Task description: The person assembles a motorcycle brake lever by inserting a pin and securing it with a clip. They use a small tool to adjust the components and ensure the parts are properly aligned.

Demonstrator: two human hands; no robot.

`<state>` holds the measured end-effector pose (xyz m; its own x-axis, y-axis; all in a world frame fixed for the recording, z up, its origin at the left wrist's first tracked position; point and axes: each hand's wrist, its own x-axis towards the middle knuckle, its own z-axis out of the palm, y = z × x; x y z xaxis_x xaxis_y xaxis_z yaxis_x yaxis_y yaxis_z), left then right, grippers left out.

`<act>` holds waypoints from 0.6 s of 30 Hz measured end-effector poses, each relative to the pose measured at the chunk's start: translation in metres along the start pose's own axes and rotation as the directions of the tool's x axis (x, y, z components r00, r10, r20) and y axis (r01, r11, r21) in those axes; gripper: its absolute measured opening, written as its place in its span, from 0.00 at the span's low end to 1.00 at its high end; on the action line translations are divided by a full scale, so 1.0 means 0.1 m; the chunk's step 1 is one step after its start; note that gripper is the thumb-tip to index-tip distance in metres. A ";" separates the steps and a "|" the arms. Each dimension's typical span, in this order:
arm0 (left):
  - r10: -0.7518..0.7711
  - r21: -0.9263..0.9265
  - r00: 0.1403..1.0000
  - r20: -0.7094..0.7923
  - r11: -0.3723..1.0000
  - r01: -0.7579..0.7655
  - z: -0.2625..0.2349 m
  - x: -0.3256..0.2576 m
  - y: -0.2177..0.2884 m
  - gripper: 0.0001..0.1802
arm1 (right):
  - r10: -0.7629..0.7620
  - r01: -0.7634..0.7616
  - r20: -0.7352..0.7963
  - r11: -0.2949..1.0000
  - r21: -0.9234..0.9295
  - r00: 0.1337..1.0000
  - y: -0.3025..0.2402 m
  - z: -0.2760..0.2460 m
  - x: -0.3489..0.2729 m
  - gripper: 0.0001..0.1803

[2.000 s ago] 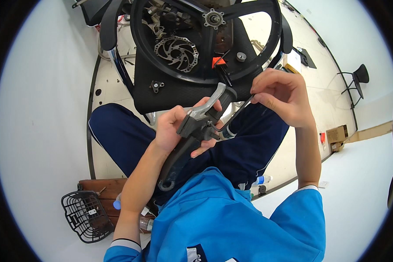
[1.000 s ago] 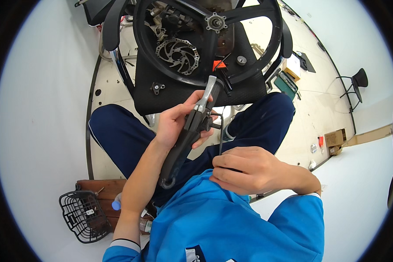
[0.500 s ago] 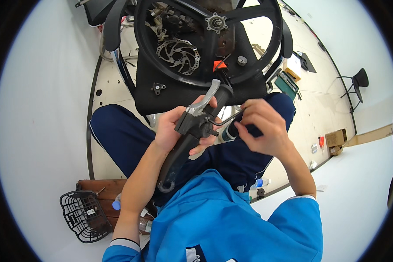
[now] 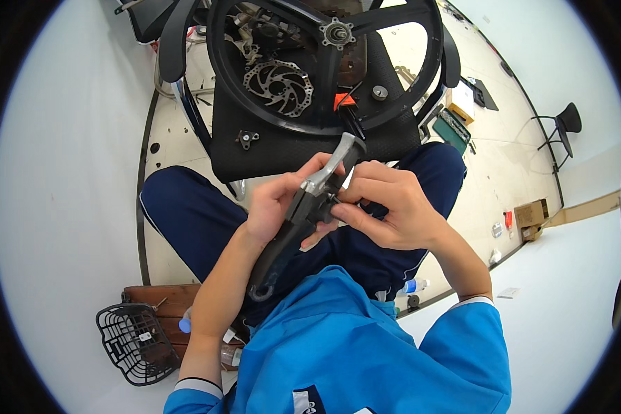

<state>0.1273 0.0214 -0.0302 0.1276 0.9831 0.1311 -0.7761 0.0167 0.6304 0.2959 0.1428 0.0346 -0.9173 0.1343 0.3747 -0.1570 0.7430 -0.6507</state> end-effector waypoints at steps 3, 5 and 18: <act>-0.053 -0.051 0.998 -0.041 0.997 0.051 0.09 -0.03 -0.03 0.26 | -0.129 0.128 -0.052 0.992 -0.016 0.990 0.00 -0.01 0.03 0.07; -0.094 -0.056 0.987 -0.133 0.995 0.087 0.21 -0.05 -0.06 0.28 | -0.230 0.232 -0.096 0.972 0.014 0.968 0.03 -0.02 0.05 0.08; -0.087 0.094 0.996 -0.028 0.992 0.089 0.24 -0.05 -0.07 0.32 | -0.236 0.251 -0.134 0.962 0.109 0.963 0.07 0.02 -0.03 0.13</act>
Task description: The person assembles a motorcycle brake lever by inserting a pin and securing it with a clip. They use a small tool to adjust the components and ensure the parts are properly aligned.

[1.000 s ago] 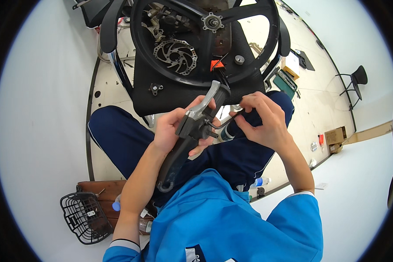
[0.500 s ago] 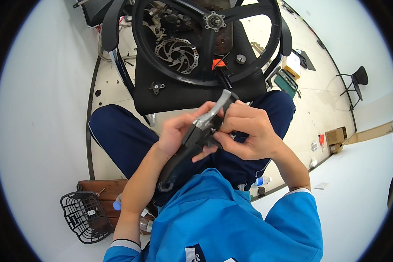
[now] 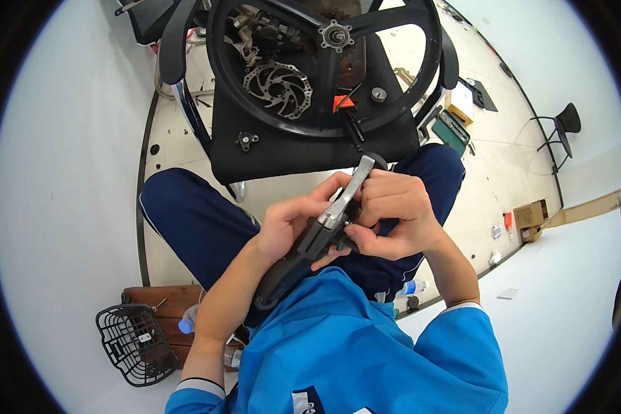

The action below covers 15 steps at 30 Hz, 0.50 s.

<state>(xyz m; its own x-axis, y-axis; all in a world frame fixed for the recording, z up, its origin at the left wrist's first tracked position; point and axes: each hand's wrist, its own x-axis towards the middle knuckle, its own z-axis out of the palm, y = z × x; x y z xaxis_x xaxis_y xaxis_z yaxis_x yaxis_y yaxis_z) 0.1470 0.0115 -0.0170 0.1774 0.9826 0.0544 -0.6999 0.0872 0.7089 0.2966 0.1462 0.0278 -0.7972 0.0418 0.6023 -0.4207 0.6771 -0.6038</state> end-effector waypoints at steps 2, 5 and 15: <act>0.081 -0.179 0.992 0.099 0.982 -0.062 -0.05 0.01 -0.09 0.32 | 0.033 -0.034 -0.023 0.999 -0.008 0.999 -0.02 0.00 -0.02 0.13; 0.198 -0.410 0.959 0.205 0.907 -0.100 -0.21 0.03 -0.24 0.39 | 0.072 -0.071 -0.073 0.997 0.021 0.995 -0.04 0.03 -0.05 0.13; 0.176 0.089 0.984 -0.026 0.981 -0.173 0.06 0.09 0.09 0.22 | 0.412 -0.333 -0.156 0.867 0.370 0.898 -0.09 0.15 -0.18 0.10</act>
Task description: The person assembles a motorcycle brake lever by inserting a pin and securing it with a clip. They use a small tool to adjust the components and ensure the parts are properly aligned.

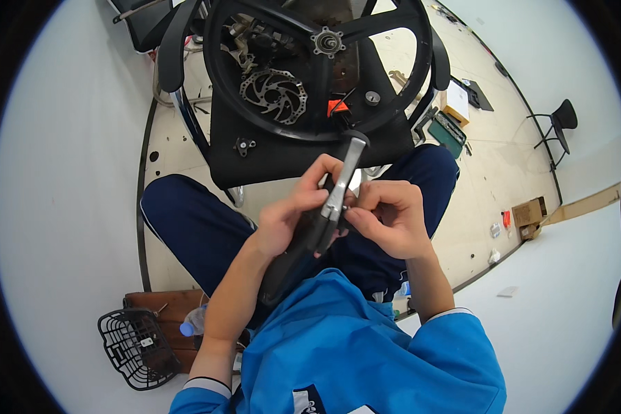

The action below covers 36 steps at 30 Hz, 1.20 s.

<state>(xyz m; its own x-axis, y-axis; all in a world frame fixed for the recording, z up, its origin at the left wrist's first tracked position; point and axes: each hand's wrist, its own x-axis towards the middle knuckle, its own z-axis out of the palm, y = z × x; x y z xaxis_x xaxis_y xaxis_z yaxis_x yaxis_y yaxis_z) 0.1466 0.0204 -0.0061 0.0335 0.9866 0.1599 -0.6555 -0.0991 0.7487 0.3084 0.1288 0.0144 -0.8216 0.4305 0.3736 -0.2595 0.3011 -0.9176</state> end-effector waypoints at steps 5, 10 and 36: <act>-0.037 -0.095 0.999 0.039 0.995 0.040 -0.11 0.00 0.00 0.24 | -0.084 0.114 0.182 0.981 -0.157 0.980 -0.02 -0.18 0.14 0.07; -0.134 -0.146 0.990 0.043 0.979 0.139 -0.15 -0.04 -0.01 0.25 | 0.149 0.048 0.457 0.919 -0.392 0.877 -0.27 -0.57 0.35 0.07; 0.005 -0.394 0.996 0.092 0.919 0.031 -0.29 -0.05 0.12 0.23 | -0.160 0.413 0.394 0.548 -0.727 0.905 -0.05 -0.39 0.22 0.05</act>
<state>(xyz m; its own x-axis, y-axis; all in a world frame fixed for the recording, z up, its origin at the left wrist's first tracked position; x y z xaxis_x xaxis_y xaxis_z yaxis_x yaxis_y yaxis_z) 0.1164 0.0176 -0.0165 0.0992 0.9699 0.2223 -0.8981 -0.0089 0.4397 0.3114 0.1703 0.0322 -0.9021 0.0067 0.4316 -0.1126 0.9616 -0.2502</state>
